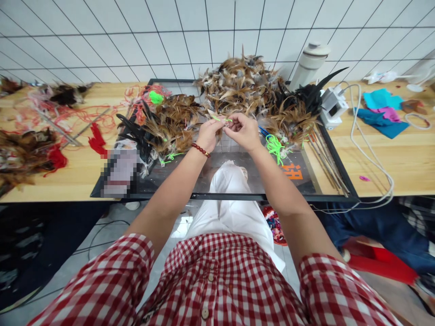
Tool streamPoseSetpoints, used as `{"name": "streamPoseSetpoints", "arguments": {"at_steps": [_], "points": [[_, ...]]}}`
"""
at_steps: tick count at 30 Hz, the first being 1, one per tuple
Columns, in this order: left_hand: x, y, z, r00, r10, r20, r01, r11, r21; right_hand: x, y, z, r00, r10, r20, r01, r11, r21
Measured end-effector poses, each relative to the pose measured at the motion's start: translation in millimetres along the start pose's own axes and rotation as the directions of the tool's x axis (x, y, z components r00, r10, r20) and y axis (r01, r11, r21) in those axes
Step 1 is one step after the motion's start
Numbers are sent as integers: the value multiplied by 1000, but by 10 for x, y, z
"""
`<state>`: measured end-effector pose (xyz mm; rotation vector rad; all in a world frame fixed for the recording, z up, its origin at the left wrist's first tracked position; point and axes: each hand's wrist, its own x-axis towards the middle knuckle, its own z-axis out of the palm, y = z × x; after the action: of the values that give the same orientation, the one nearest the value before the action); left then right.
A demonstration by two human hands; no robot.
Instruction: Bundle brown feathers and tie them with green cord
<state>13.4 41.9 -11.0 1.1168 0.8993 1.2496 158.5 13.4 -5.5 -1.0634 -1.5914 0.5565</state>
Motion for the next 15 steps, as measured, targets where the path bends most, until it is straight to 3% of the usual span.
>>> {"name": "streamPoseSetpoints", "arguments": {"at_steps": [5,9,15], "points": [[-36,35,43,999,-50,8,50,996,-73,-37,-35,19,997,-35,-73,28,996,-88],[-11,6,23,1000,-29,6,30,994,-103,-47,-37,62,993,-10,-118,5,999,-41],[-6,45,-36,999,51,-2,-51,998,21,-44,-56,56,989,32,-143,-33,999,-6]]}}
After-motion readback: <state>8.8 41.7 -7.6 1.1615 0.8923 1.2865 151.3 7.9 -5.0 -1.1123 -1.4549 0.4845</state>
